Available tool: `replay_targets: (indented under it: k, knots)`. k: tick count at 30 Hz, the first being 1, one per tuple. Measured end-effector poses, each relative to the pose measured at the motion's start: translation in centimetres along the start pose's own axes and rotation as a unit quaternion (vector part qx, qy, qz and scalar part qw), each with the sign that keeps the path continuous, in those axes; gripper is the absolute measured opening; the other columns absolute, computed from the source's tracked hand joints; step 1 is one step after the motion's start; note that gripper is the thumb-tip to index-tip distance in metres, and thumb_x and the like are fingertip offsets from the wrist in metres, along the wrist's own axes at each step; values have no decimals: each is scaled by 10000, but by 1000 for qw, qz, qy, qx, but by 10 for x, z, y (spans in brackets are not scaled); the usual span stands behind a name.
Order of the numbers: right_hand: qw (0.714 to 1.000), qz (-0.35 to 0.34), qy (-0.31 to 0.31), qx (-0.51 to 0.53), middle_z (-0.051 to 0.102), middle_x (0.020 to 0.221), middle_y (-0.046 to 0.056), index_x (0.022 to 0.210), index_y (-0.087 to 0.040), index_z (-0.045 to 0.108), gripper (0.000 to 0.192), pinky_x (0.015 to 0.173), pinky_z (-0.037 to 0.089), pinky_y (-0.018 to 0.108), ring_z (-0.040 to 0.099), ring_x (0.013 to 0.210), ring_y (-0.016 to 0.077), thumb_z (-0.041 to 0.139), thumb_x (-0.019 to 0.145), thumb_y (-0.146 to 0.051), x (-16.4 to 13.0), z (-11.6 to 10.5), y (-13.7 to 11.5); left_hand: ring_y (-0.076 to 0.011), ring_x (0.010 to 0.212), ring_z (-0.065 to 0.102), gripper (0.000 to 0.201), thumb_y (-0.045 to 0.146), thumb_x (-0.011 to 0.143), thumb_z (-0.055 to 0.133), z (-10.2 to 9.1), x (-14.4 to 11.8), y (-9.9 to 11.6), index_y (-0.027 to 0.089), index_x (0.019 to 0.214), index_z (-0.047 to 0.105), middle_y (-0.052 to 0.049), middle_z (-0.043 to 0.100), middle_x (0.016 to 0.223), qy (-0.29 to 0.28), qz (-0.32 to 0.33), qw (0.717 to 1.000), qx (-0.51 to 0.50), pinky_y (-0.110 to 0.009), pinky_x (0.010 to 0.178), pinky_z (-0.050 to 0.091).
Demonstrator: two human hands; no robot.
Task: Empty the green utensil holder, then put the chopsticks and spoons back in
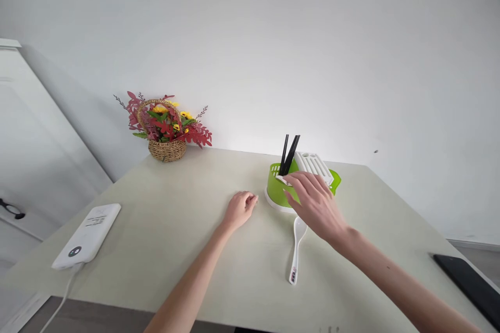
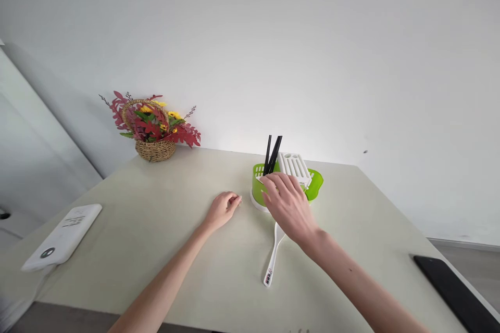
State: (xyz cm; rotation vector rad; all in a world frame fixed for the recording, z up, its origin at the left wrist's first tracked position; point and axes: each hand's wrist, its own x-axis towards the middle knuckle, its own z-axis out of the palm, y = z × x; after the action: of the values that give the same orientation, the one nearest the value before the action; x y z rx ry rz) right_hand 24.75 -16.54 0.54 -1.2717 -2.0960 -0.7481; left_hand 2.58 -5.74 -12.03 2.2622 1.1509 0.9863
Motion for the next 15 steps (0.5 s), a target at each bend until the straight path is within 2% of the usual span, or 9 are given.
replay_targets:
  k: [2,4,6,7,9,11,13,15]
  knots:
    - [999,-18,10,37,736,1196,103,1266,-216,590,298,941,480,388,669,1118,257,551,984,-127,-15,-12,3,-213,799,654,348,408,1032,473,0,-1,0,228,795,653,-52,726,812,-1,-2,1000,-2,-321,772,463]
    - [997,-10,6,71,751,1129,82,1195,-231,614,226,876,501,363,700,1008,229,560,990,-151,-34,-19,7,-214,798,654,352,411,1030,466,-1,-1,1,227,794,651,-56,727,818,-2,-5,1000,-5,-321,764,463]
    - [992,40,-43,112,764,996,43,1102,-250,634,137,763,508,334,714,848,198,539,1011,-211,-55,-21,9,-215,802,655,347,409,1026,465,-1,-1,2,225,801,654,-57,730,825,-4,-9,1000,-6,-324,771,466]
    - [982,86,-88,141,760,913,19,1065,-260,635,124,701,502,319,708,762,183,517,1024,-257,-66,-19,9,-216,806,655,340,405,1023,467,-2,0,2,223,808,657,-55,731,826,-5,-10,1000,-6,-327,782,468]
    - [936,206,-192,209,738,797,-22,1026,-275,618,173,615,483,298,683,621,160,476,1038,-375,-86,-13,7,-218,815,656,322,395,1017,474,-2,0,3,220,822,663,-51,734,827,-7,-10,1000,-5,-334,804,469]
    - [872,318,-269,256,740,785,-34,1030,-275,582,257,602,483,296,674,562,152,462,1021,-502,-101,-4,4,-219,822,657,305,378,1010,481,-2,0,4,217,830,666,-49,739,836,-9,-11,1000,-5,-334,806,467]
    - [827,391,-306,264,758,834,-23,1053,-265,540,349,628,484,308,685,563,158,459,988,-598,-110,6,1,-219,828,657,292,364,1003,487,-2,1,4,215,830,669,-51,743,850,-11,-10,1000,-5,-330,795,467]
    - [801,430,-338,244,767,868,-4,1100,-251,507,421,645,470,317,699,596,172,442,970,-646,-112,15,-1,-221,838,658,287,360,1000,489,-3,1,4,215,838,676,-53,745,861,-12,-10,1000,-4,-329,792,470]
